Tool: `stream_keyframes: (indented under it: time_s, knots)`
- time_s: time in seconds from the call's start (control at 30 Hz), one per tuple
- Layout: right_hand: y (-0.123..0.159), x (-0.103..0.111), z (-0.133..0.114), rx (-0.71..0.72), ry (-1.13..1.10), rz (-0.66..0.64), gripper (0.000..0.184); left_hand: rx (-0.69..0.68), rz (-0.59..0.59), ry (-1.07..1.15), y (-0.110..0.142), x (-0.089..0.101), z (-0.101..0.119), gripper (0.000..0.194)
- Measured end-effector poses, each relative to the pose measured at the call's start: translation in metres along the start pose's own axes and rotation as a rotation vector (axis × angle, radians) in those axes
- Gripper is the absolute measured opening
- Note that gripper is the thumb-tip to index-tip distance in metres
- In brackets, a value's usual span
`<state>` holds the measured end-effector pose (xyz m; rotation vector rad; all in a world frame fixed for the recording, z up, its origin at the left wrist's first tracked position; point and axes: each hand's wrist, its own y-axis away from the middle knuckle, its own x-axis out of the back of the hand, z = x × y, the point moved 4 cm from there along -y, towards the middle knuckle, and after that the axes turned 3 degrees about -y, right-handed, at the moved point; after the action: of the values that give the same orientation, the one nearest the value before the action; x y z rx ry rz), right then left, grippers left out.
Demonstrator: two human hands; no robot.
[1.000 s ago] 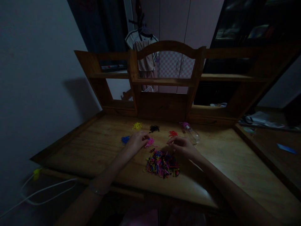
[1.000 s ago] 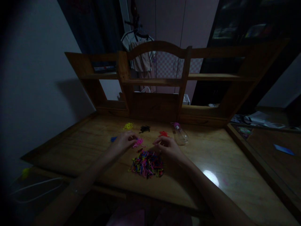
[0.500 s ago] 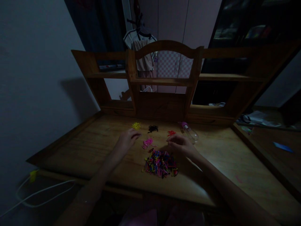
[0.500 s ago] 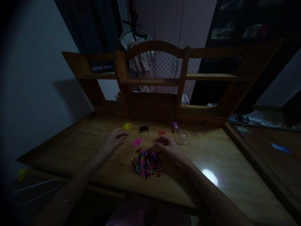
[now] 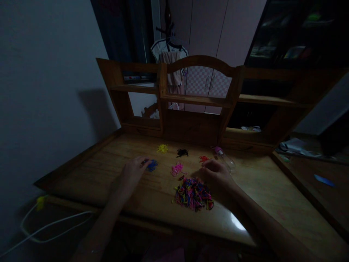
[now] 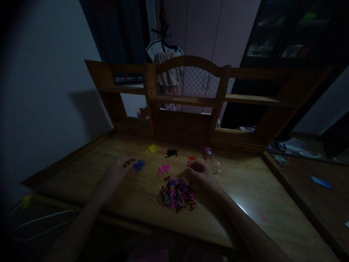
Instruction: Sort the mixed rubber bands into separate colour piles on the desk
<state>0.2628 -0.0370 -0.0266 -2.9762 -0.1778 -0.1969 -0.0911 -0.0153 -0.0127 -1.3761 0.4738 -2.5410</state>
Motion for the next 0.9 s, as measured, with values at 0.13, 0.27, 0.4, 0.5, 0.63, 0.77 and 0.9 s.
stream_keyframes:
  time_s: [0.13, 0.27, 0.4, 0.5, 0.63, 0.77, 0.9]
  knots:
    - [-0.021, -0.003, -0.002, 0.082, 0.142, -0.063, 0.025, 0.068, 0.163, 0.034, 0.035, 0.015, 0.002, 0.031]
    - [-0.063, -0.032, -0.021, 0.259, 0.262, -0.138, 0.019, 0.074, 0.142, 0.102, 0.068, 0.01, 0.006, 0.031]
    - [-0.108, -0.082, -0.039, 0.337, 0.205, -0.157, 0.024, 0.096, 0.056, 0.226, 0.079, 0.001, 0.01, 0.035]
    - [-0.131, -0.115, -0.042, 0.347, 0.163, -0.188, 0.029, 0.119, 0.007, 0.281, 0.078, 0.0, 0.012, 0.038]
    - [-0.149, -0.136, -0.037, 0.383, 0.22, -0.205, 0.029, 0.11, 0.011, 0.275, 0.077, 0.001, 0.015, 0.037]
    - [-0.165, -0.141, -0.033, 0.373, 0.277, -0.22, 0.027, 0.097, 0.032, 0.263, 0.077, 0.0, 0.015, 0.036]
    - [-0.174, -0.135, -0.042, 0.354, 0.264, -0.261, 0.027, 0.082, 0.033, 0.239, 0.078, -0.002, 0.014, 0.035]
